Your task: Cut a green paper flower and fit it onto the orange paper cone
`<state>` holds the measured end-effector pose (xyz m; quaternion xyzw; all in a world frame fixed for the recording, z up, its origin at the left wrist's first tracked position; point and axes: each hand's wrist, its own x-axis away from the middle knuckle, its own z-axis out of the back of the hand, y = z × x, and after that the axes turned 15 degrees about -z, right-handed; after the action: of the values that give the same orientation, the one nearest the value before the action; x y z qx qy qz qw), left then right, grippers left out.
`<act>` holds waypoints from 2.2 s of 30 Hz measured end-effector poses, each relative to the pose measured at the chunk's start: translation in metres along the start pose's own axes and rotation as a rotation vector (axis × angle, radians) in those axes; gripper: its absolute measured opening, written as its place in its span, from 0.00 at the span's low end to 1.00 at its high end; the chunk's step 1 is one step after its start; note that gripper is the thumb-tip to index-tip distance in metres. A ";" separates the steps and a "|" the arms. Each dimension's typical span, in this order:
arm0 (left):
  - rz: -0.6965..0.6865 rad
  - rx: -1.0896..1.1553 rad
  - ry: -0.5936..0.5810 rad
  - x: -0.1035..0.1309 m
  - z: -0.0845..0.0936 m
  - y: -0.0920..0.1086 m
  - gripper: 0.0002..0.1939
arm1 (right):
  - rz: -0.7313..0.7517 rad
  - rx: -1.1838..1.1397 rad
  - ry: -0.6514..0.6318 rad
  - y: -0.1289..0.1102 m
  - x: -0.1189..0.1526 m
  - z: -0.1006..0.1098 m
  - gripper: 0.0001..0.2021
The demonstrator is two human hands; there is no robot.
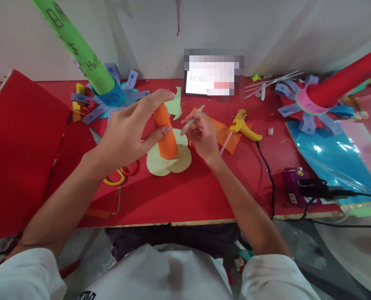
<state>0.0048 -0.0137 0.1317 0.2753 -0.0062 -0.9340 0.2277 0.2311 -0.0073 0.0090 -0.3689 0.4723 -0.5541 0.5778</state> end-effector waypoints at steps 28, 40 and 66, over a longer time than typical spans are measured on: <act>0.120 -0.146 -0.147 -0.007 0.004 0.009 0.26 | 0.025 0.061 0.076 0.013 0.014 -0.012 0.17; 0.119 -0.124 -0.122 -0.005 -0.001 0.006 0.27 | -0.010 -0.002 0.057 0.012 0.013 -0.010 0.18; 0.142 -0.157 -0.133 -0.006 -0.004 0.006 0.26 | -0.017 0.103 -0.046 0.019 0.006 -0.014 0.12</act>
<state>0.0136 -0.0165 0.1324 0.1929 0.0322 -0.9294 0.3129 0.2227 -0.0099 -0.0135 -0.3552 0.4266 -0.5740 0.6019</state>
